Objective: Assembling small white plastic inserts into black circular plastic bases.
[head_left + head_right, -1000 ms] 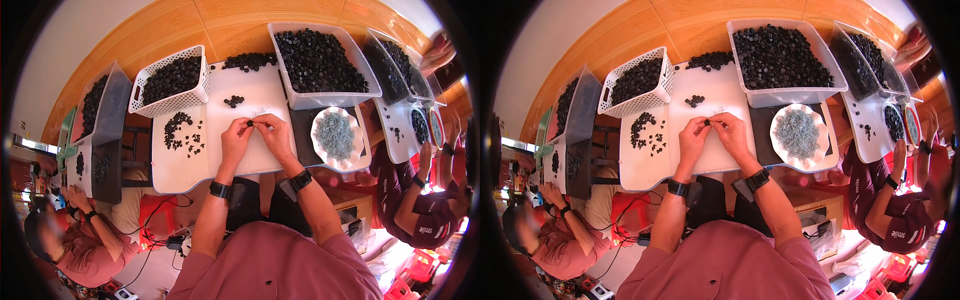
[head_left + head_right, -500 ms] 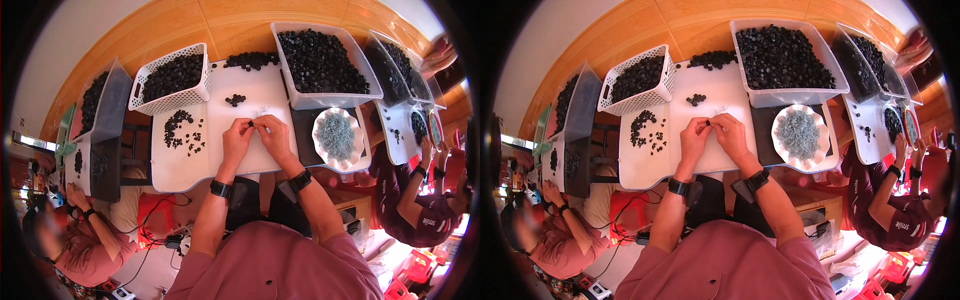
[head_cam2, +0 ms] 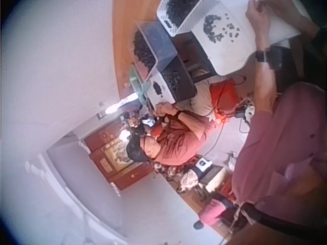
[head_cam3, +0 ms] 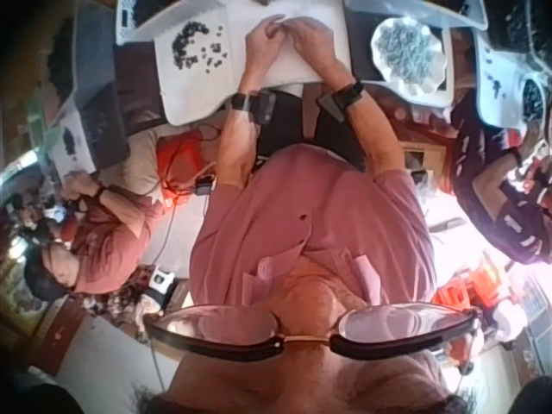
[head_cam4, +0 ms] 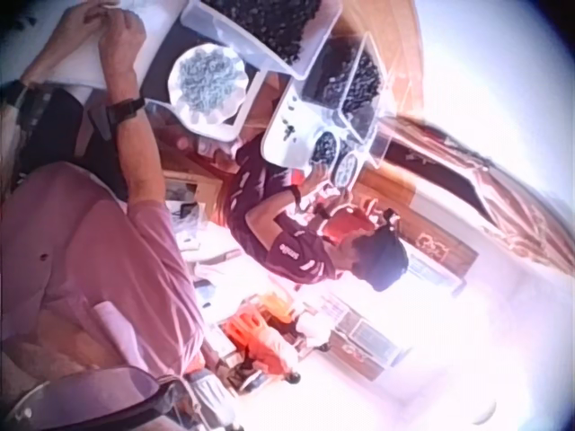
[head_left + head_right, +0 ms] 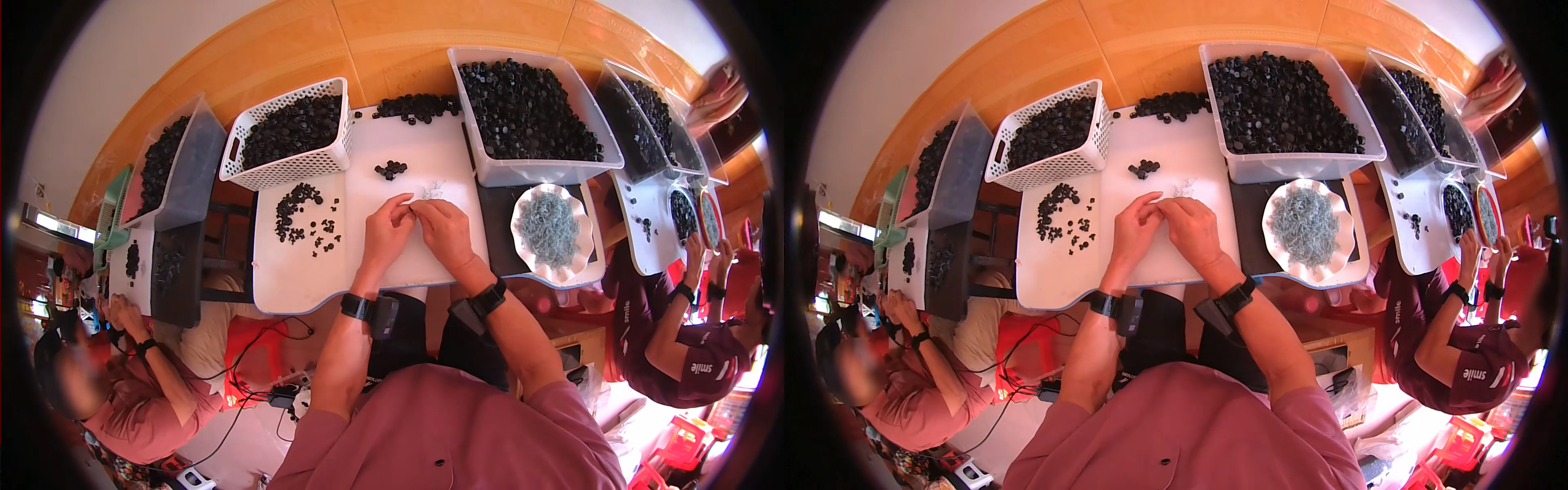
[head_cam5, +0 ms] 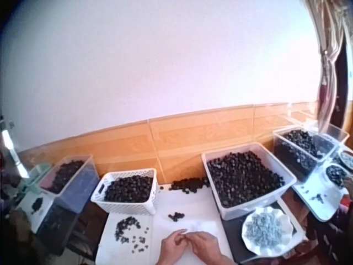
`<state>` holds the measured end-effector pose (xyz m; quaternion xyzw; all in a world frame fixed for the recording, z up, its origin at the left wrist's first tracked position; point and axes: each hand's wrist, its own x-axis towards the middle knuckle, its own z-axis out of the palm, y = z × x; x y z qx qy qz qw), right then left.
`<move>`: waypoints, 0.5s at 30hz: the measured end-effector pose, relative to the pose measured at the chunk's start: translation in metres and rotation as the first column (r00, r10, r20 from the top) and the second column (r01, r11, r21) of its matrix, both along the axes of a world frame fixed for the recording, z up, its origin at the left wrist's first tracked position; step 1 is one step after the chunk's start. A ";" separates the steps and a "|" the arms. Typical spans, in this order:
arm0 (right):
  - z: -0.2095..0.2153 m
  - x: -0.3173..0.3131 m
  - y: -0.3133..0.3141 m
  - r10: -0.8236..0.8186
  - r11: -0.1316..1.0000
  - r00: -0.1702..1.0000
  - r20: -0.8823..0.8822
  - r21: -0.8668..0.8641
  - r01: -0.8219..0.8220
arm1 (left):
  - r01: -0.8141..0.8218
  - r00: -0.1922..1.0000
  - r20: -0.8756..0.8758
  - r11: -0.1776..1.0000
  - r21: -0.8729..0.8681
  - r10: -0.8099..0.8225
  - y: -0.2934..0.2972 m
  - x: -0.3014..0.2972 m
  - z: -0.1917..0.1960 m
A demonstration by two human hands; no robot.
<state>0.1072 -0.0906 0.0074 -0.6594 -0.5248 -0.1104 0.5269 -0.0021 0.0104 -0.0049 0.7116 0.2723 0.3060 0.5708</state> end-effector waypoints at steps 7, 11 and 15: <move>-0.004 0.000 -0.001 0.021 1.000 0.994 -0.103 -0.003 -0.021 | 0.070 0.997 0.047 0.980 -0.184 -0.063 0.005 0.002 0.006; -0.003 0.004 -0.002 -0.020 1.000 0.891 -0.453 0.012 0.029 | 0.062 0.995 0.089 0.969 -0.238 -0.042 0.007 0.001 0.005; -0.008 0.019 -0.002 -0.187 0.967 0.804 -0.565 0.037 0.251 | 0.058 0.989 0.147 0.951 -0.304 -0.013 0.002 0.004 0.015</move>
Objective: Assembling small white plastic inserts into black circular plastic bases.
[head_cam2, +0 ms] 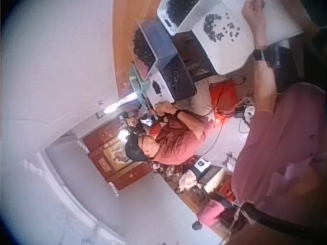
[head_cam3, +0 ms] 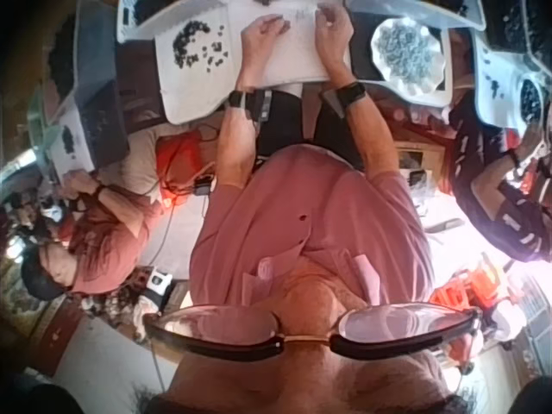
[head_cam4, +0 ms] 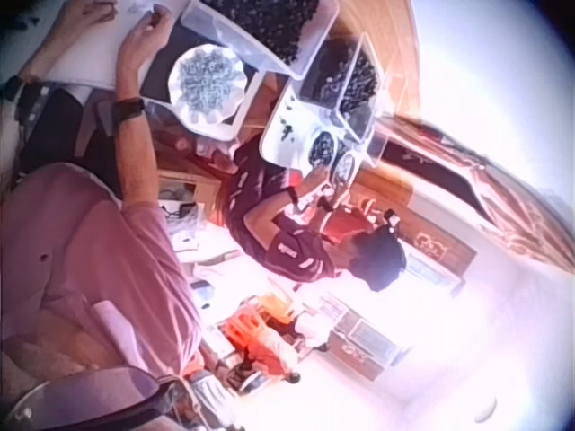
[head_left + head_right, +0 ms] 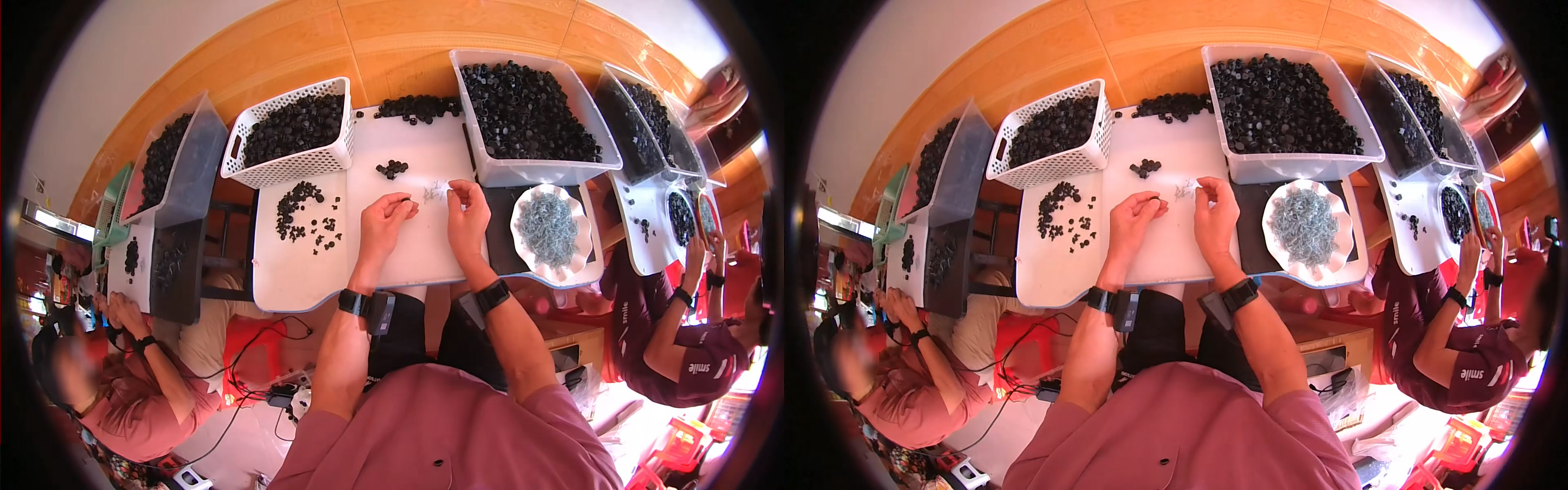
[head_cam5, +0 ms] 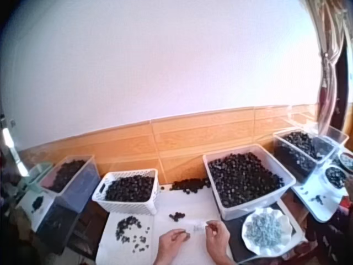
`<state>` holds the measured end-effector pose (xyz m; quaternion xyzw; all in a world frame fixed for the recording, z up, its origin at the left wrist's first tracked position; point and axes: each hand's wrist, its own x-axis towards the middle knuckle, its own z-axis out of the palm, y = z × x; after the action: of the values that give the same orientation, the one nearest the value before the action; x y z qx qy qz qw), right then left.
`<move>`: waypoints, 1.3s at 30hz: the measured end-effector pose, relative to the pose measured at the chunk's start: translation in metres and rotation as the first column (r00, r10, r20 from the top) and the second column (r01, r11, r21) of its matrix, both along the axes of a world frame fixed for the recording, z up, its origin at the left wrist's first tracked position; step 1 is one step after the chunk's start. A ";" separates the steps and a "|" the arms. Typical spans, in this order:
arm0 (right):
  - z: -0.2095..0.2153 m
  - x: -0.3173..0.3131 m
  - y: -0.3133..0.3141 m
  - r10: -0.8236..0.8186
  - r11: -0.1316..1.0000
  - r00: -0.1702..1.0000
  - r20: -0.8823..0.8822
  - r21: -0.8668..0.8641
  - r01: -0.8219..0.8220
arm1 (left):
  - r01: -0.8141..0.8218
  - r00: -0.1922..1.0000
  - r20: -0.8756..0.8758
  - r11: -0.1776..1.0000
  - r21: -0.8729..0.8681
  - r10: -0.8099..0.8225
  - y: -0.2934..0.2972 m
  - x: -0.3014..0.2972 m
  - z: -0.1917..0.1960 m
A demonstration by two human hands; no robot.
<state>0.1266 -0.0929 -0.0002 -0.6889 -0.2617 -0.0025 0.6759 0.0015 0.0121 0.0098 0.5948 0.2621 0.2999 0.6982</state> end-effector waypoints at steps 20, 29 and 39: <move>-0.001 0.015 -0.001 0.172 0.892 0.959 0.224 -0.448 -0.055 | -0.089 0.996 0.001 0.991 0.097 0.090 0.001 0.001 -0.003; 0.002 0.007 -0.010 0.157 0.944 0.948 0.278 -0.325 -0.061 | -0.117 0.991 -0.042 0.971 0.210 0.128 0.017 -0.009 -0.002; 0.001 0.011 -0.006 0.096 0.965 0.989 0.112 -0.254 -0.065 | -0.320 0.868 0.075 0.438 0.840 0.490 0.131 -0.018 0.129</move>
<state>0.1380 -0.0991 0.0008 -0.7558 -0.3290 0.0152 0.5659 -0.0167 0.1431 0.1390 0.7955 0.2851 0.4910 0.2119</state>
